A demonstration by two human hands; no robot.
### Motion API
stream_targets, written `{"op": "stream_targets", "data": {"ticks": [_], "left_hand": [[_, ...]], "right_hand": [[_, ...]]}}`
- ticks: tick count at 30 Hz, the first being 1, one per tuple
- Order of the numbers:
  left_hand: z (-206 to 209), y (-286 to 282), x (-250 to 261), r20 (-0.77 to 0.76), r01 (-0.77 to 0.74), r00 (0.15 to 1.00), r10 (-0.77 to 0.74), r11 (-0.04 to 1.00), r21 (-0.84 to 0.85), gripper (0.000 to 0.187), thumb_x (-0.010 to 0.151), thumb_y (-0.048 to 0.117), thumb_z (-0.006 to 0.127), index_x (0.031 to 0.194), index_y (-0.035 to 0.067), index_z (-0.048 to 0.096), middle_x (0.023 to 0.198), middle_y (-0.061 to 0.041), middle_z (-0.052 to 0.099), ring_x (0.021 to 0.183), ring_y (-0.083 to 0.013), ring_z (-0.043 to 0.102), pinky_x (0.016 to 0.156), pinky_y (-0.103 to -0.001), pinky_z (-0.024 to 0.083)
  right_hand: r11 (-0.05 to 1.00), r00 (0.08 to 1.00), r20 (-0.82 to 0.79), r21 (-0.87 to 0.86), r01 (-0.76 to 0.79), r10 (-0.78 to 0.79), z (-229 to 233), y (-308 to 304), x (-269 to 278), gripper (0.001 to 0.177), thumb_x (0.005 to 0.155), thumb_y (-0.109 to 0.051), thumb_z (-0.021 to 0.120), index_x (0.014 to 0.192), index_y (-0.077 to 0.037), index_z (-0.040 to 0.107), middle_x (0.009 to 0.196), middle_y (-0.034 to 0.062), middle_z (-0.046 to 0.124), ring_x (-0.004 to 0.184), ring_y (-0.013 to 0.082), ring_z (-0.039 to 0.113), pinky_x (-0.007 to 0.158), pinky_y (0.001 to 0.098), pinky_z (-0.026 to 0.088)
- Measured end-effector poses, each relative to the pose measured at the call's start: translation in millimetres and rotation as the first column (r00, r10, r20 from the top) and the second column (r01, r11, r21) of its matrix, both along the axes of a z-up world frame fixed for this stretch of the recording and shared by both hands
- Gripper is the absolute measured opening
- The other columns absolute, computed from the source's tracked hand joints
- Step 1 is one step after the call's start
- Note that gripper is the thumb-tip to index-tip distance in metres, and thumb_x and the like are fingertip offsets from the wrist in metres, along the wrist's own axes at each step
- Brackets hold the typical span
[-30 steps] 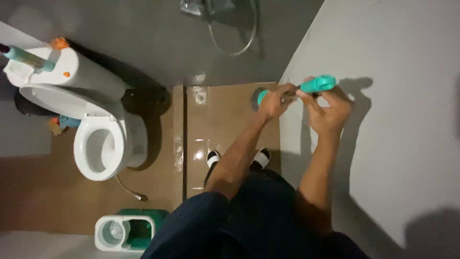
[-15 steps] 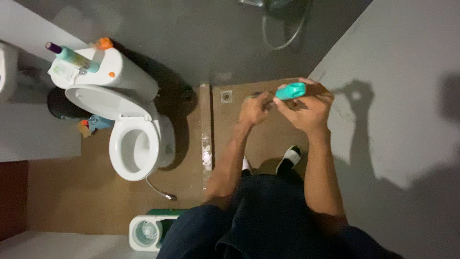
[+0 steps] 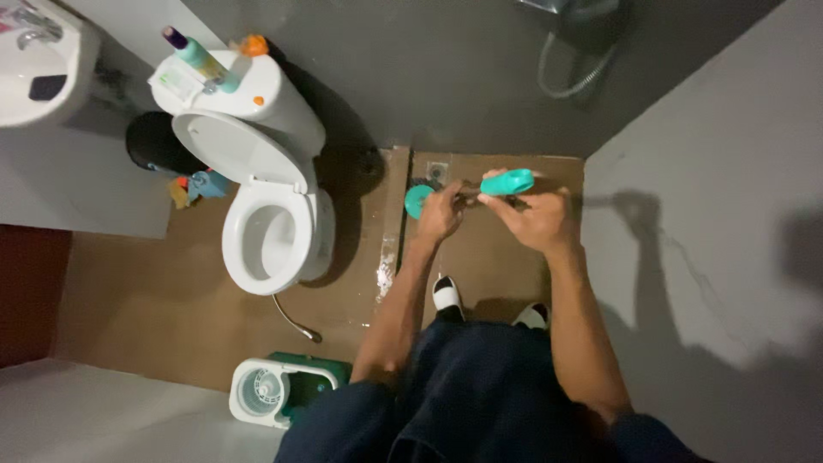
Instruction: The person assembles a toilet brush by screwing together the multi-part metal handle and attaching the brush head.
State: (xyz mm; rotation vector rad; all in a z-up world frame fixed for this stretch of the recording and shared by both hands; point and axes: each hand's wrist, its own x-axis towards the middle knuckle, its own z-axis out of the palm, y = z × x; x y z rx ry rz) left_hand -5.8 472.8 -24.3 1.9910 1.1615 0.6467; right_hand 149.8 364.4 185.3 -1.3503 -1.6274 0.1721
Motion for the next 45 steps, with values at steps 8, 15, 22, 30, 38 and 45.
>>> {"op": "stream_targets", "data": {"ticks": [8, 15, 22, 30, 38, 45], "left_hand": [[1.7, -51.8, 90.6, 0.186, 0.086, 0.976, -0.115, 0.983, 0.161, 0.043, 0.077, -0.004, 0.066, 0.117, 0.008, 0.064, 0.098, -0.020, 0.074, 0.090, -0.0409, 0.072, 0.072, -0.044, 0.058], [3.6, -100.3, 197.6, 0.258, 0.176, 0.946, -0.197, 0.979, 0.102, 0.029, 0.090, 0.004, 0.067, 0.119, 0.009, 0.064, 0.105, -0.017, 0.074, 0.087, -0.0325, 0.075, 0.073, -0.041, 0.059], [17.8, -148.4, 288.2, 0.261, 0.262, 0.937, -0.231, 0.961, -0.089, 0.034, 0.093, 0.007, 0.067, 0.126, 0.010, 0.062, 0.106, -0.014, 0.077, 0.080, -0.0303, 0.076, 0.075, -0.041, 0.059], [16.4, -178.2, 339.1, 0.285, 0.309, 0.908, -0.306, 0.950, 0.035, 0.028, 0.095, 0.005, 0.066, 0.122, 0.011, 0.062, 0.106, -0.016, 0.077, 0.092, -0.0329, 0.076, 0.073, -0.043, 0.059], [17.5, -168.0, 289.7, 0.154, 0.332, 0.928, -0.338, 0.941, 0.064, 0.044, 0.089, 0.006, 0.066, 0.131, 0.013, 0.057, 0.107, -0.015, 0.077, 0.091, -0.0290, 0.079, 0.079, -0.040, 0.062], [27.2, -148.0, 184.1, 0.024, 0.195, 0.981, -0.193, 0.973, -0.120, 0.054, 0.087, 0.006, 0.066, 0.140, 0.013, 0.058, 0.113, -0.018, 0.076, 0.097, -0.0331, 0.075, 0.085, -0.047, 0.059]], "right_hand": [[0.991, 0.992, -0.062, 0.062, 0.118, -0.114, 7.8, -58.3, 77.0, 0.017, 0.089, -0.009, 0.086, 0.103, -0.003, 0.078, 0.104, 0.0092, 0.079, 0.084, 0.0168, 0.076, 0.072, 0.0292, 0.061], [0.968, 0.980, -0.026, 0.155, 0.197, -0.195, 16.7, -110.5, 147.9, 0.014, 0.089, -0.008, 0.086, 0.093, -0.004, 0.073, 0.105, 0.0098, 0.078, 0.086, 0.0181, 0.075, 0.070, 0.0303, 0.058], [0.942, 0.942, 0.028, 0.032, 0.333, -0.334, 8.4, -156.2, 219.3, 0.014, 0.091, -0.010, 0.089, 0.092, -0.003, 0.077, 0.079, 0.0068, 0.074, 0.064, 0.0144, 0.067, 0.064, 0.0303, 0.053], [0.922, 0.902, -0.234, 0.044, 0.384, -0.364, 2.0, -184.6, 255.3, 0.023, 0.089, -0.005, 0.085, 0.110, 0.001, 0.077, 0.097, 0.0107, 0.077, 0.081, 0.0120, 0.070, 0.065, 0.0264, 0.055], [0.923, 0.926, -0.162, 0.125, 0.363, -0.342, -1.0, -169.3, 214.8, 0.021, 0.082, -0.010, 0.092, 0.096, -0.003, 0.077, 0.097, 0.0098, 0.076, 0.076, 0.0132, 0.069, 0.059, 0.0267, 0.054], [0.921, 0.921, 0.001, -0.003, 0.391, -0.391, 6.7, -135.7, 119.9, 0.022, 0.080, -0.014, 0.094, 0.087, -0.005, 0.076, 0.079, 0.0021, 0.071, 0.064, 0.0108, 0.063, 0.058, 0.0264, 0.052]]}}
